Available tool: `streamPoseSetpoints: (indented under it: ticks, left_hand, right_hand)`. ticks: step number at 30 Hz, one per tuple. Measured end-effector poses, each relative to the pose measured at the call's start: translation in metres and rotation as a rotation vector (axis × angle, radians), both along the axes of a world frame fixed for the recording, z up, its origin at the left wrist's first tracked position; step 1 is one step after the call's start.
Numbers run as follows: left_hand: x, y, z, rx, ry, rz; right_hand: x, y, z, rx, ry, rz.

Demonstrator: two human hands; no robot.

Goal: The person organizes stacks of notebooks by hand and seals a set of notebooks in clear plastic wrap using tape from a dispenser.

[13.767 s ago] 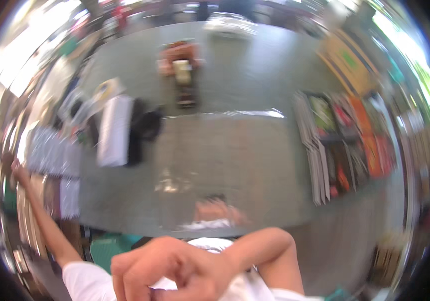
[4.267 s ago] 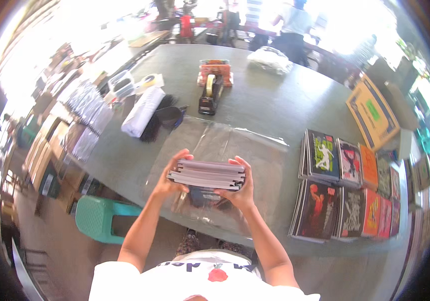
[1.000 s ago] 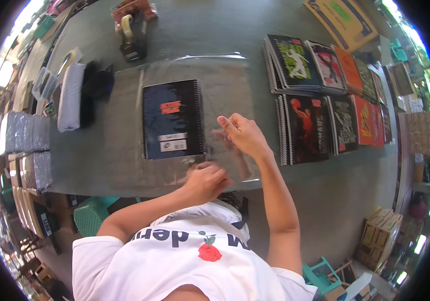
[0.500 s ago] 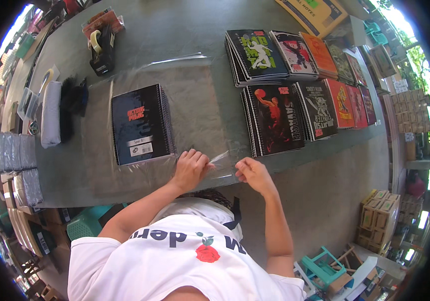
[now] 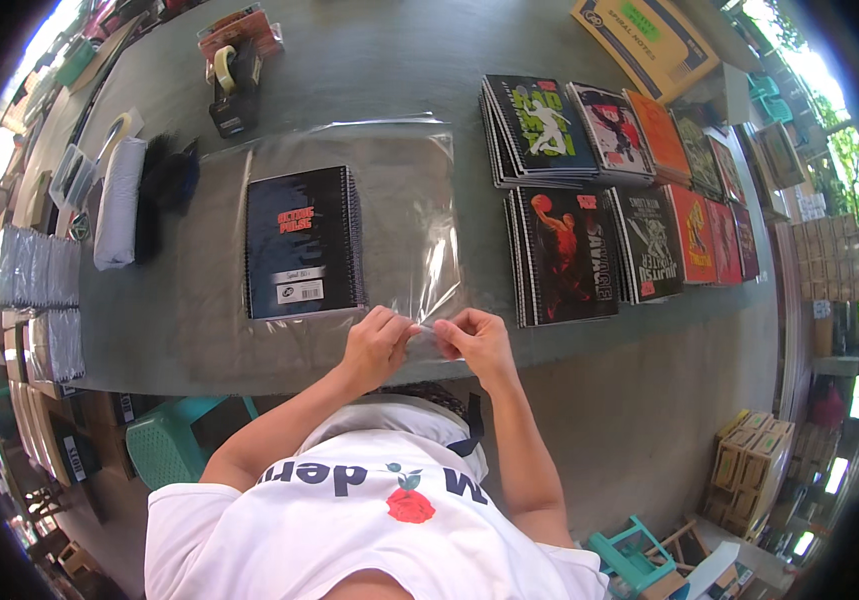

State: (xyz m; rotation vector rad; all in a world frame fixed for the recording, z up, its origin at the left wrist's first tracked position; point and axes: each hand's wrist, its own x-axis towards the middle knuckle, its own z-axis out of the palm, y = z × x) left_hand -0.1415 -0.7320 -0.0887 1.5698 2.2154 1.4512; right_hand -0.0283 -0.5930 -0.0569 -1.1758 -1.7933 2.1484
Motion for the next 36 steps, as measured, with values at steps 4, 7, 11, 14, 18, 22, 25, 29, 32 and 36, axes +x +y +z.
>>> streamPoseSetpoints:
  ticks: [4, 7, 11, 14, 18, 22, 25, 29, 32, 36]
  left_hand:
    - [0.0, -0.017, 0.018, 0.002, -0.153, 0.134]
    - [0.002, -0.023, 0.016, 0.084, -0.196, 0.116]
    - [0.004, -0.023, 0.019, 0.059, -0.177, 0.05]
    - [0.002, -0.028, 0.029, 0.015, -0.157, 0.086]
    - [0.001, -0.037, 0.034, 0.019, -0.218, 0.224]
    - [0.011, -0.033, 0.022, 0.041, -0.064, 0.121]
    - [0.016, -0.04, 0.018, -0.103, 0.049, 0.084]
    - [-0.001, -0.089, -0.009, -0.323, 0.051, 0.314]
    - [-0.01, -0.103, -0.016, -0.443, 0.064, 0.387]
    - [-0.011, -0.102, -0.017, -0.487, 0.094, 0.402]
  right_hand:
    - [0.026, 0.015, -0.015, 0.039, -0.066, -0.042]
    - [0.026, 0.011, -0.013, 0.675, -0.181, -0.161]
    - [-0.021, -0.007, 0.029, -0.179, 0.201, 0.0]
    - [-0.015, 0.007, 0.004, -0.146, 0.153, 0.09]
    - [0.003, 0.015, -0.016, 0.351, -0.181, -0.028]
    - [-0.02, 0.016, 0.004, 0.228, 0.018, 0.075]
    - [-0.086, 0.038, 0.004, -0.529, 0.145, -0.04]
    - [-0.116, 0.06, -0.001, -0.274, 0.046, 0.013]
    - [-0.11, 0.072, -0.001, 0.199, -0.176, 0.383]
    - [-0.102, 0.066, 0.01, 0.181, -0.212, 0.343]
